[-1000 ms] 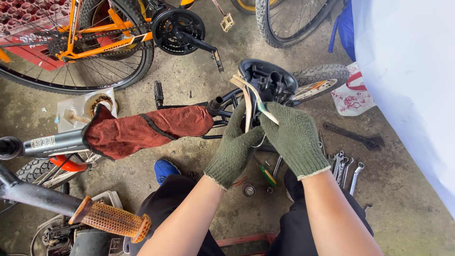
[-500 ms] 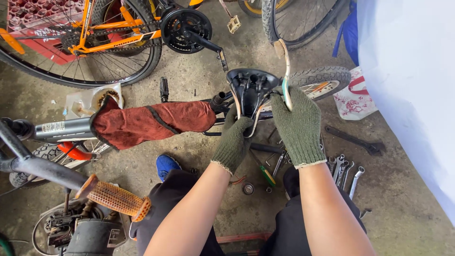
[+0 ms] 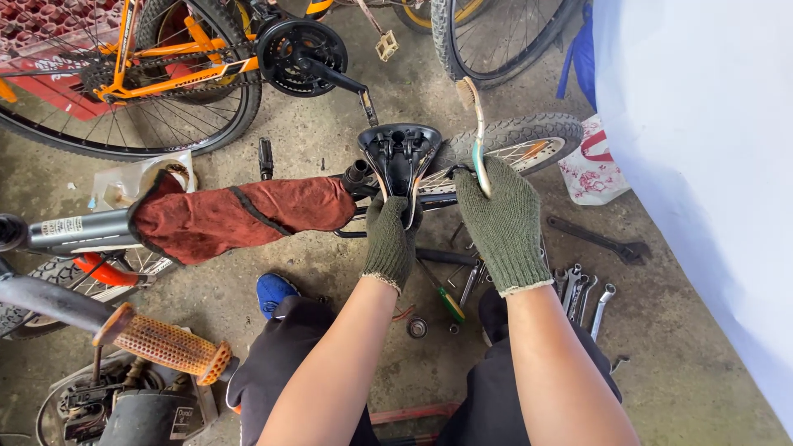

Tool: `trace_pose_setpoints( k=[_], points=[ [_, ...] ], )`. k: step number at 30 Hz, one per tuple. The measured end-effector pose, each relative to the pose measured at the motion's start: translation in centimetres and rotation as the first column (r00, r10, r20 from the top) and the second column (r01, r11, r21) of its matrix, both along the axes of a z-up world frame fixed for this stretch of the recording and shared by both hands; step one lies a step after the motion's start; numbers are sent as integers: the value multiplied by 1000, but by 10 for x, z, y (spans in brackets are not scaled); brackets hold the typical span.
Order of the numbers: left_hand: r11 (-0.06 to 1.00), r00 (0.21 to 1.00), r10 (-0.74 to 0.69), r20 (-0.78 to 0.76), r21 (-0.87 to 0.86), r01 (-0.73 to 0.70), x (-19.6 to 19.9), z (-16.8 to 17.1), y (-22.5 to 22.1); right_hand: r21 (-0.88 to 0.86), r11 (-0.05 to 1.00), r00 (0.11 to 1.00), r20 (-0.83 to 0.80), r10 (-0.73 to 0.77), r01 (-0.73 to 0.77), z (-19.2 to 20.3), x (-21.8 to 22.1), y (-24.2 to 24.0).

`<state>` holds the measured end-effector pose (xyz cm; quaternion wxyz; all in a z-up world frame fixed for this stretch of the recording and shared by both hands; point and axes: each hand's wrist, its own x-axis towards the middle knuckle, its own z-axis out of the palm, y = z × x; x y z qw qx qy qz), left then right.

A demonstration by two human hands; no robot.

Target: Cleaning the underside of a bicycle seat using a toothbrush

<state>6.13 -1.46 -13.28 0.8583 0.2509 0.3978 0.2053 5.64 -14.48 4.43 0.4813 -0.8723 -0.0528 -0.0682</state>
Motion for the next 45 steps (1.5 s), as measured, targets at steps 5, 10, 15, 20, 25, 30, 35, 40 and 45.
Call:
trace_pose_setpoints(
  k=[5,10,15,20,25,30,35,40,45],
  points=[
    [986,988,-134,-74,94,141,-8,-23,4,-51,999,1000,-10,-11,11,-8,2,-4],
    [990,987,-121,-106,62,128,-14,-26,5,-225,970,992,59,108,-92,-15,19,-12],
    [950,953,-220,-208,176,258,-19,-14,1,-102,990,936,-347,61,-102,-52,42,4],
    [867,926,-260,-274,356,349,-31,8,8,182,969,949,-295,-108,167,-76,43,36],
    [686,878,-307,-368,554,472,-45,52,9,-60,977,972,-104,-210,204,-109,55,57],
    [359,951,-104,-292,881,310,-41,65,3,-40,972,951,-201,-235,232,-122,61,65],
    [247,904,-5,-428,875,416,-28,53,13,111,945,937,-208,-282,309,-115,51,77],
    [139,809,85,-581,811,568,-16,29,15,104,943,947,-96,-307,316,-120,45,82],
    [139,868,2,-497,859,492,-16,43,15,92,950,954,10,-300,298,-119,40,84]
  ],
)
